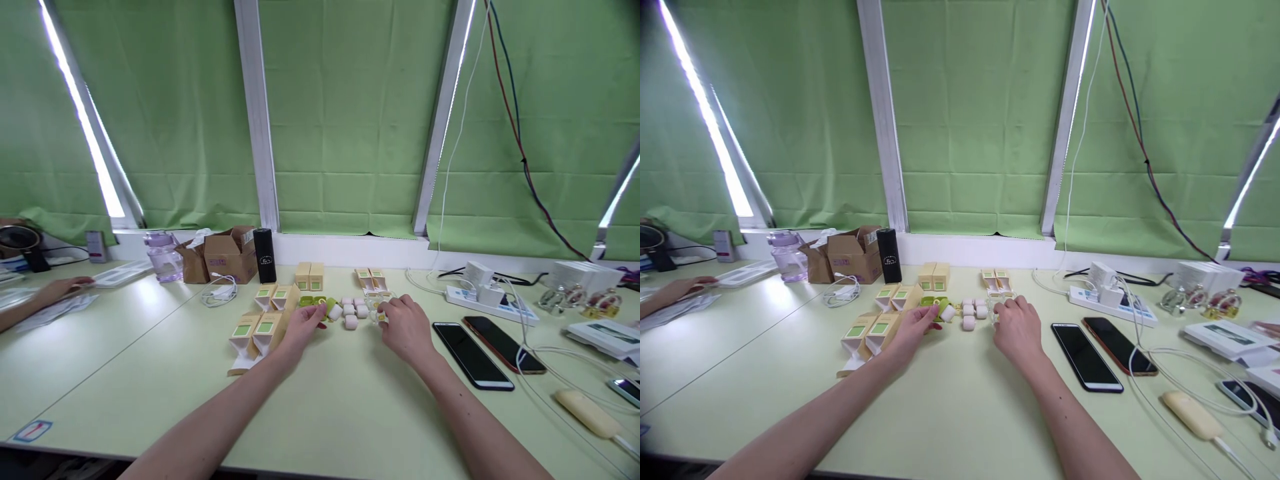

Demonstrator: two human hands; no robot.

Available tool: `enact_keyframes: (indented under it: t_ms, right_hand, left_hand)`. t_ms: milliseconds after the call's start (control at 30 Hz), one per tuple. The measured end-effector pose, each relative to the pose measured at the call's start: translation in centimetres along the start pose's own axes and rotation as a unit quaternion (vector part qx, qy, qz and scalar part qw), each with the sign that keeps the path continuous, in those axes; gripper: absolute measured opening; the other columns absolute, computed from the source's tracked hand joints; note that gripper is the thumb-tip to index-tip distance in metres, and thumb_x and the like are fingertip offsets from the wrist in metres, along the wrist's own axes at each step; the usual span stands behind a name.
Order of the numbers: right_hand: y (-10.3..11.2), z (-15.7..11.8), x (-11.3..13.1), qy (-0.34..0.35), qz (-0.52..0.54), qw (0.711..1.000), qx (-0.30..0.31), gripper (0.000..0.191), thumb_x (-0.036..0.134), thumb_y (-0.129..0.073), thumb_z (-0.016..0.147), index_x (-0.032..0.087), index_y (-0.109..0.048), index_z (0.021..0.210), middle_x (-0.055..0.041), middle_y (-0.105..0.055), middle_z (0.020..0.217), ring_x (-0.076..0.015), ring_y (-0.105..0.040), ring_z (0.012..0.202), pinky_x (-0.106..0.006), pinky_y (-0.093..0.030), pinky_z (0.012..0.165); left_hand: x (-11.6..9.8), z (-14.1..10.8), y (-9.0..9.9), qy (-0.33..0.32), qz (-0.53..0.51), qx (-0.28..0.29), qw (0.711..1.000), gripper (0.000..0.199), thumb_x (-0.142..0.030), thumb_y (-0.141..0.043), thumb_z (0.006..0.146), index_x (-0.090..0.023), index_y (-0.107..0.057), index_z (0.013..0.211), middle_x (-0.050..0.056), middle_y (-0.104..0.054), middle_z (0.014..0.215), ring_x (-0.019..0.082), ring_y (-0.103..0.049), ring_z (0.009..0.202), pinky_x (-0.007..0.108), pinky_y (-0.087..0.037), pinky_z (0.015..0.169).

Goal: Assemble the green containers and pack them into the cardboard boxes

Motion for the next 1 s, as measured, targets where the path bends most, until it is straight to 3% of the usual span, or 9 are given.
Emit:
enact_keyframes:
  t_ms: [133,233,433,567,733,1000]
  right_hand:
    - [-1.2,-0.2,-0.5,-0.021,-0.073,0.991,0.114,0.015,0.012,-0.073,0.071,0.019,-0.076,0.084,-0.0156,-0.069,0.094,-0.0338,-0.053,0.103,-0.041,-0.036,0.083]
    - [-1.5,-0.3,0.0,-0.024,-0.066,0.985,0.158,0.014,0.008,-0.070,0.074,0.016,-0.076,0.084,-0.0169,-0.066,0.100,-0.0336,-0.050,0.107,-0.041,-0.034,0.087]
    - [-1.5,-0.9,2.9,0.020,0.069,0.982,0.177,0.014,0.006,-0.069,0.076,0.020,-0.072,0.078,-0.0114,-0.064,0.104,-0.0300,-0.050,0.108,-0.039,-0.036,0.089]
    - [-1.4,-1.2,4.5,0.039,0.145,0.973,0.174,0.020,0.011,-0.075,0.073,0.021,-0.070,0.089,-0.0086,-0.064,0.109,-0.0296,-0.050,0.112,-0.039,-0.039,0.093]
    - [-1.7,-1.3,4.4,0.029,0.181,0.966,0.181,0.035,0.010,-0.077,0.071,0.022,-0.065,0.101,-0.0063,-0.064,0.116,-0.0278,-0.053,0.113,-0.037,-0.042,0.087]
    - [-2.4,-1.5,4.3,0.025,0.182,0.961,0.208,0.034,-0.004,-0.063,0.072,0.022,-0.068,0.092,-0.0057,-0.066,0.115,-0.0269,-0.053,0.116,-0.031,-0.039,0.073]
  left_hand:
    - [0.1,-0.2,0.1,0.019,0.009,-0.012,1.000,0.056,-0.072,-0.070,0.080,-0.017,-0.078,0.083,0.005,-0.073,0.083,0.018,-0.062,0.076,0.030,-0.047,0.076]
    - [0.0,-0.3,0.2,0.017,0.007,-0.018,1.000,0.056,-0.073,-0.071,0.078,-0.017,-0.076,0.076,0.003,-0.070,0.075,0.018,-0.060,0.074,0.029,-0.045,0.074]
    - [-0.4,-0.5,0.0,0.000,-0.020,-0.011,1.000,0.053,-0.070,-0.073,0.078,-0.017,-0.079,0.082,0.005,-0.073,0.082,0.018,-0.060,0.077,0.030,-0.048,0.077]
    - [-0.6,-0.5,-0.1,-0.010,-0.038,-0.015,0.999,0.051,-0.067,-0.076,0.077,-0.017,-0.079,0.081,0.006,-0.073,0.081,0.017,-0.059,0.075,0.029,-0.048,0.075]
    - [-0.7,-0.5,0.0,-0.017,-0.045,-0.020,0.999,0.053,-0.068,-0.075,0.078,-0.016,-0.079,0.080,0.006,-0.073,0.079,0.017,-0.059,0.073,0.028,-0.048,0.073]
    - [-0.7,-0.5,0.1,-0.022,-0.033,-0.025,0.999,0.050,-0.067,-0.075,0.079,-0.017,-0.079,0.081,0.006,-0.074,0.079,0.017,-0.059,0.072,0.027,-0.047,0.071]
Point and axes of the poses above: each hand's wrist, its own z-axis towards the middle knuckle, its own y-axis out of the back of the hand, x = y × z, the point moved 7 cm from there along z, towards the middle knuckle
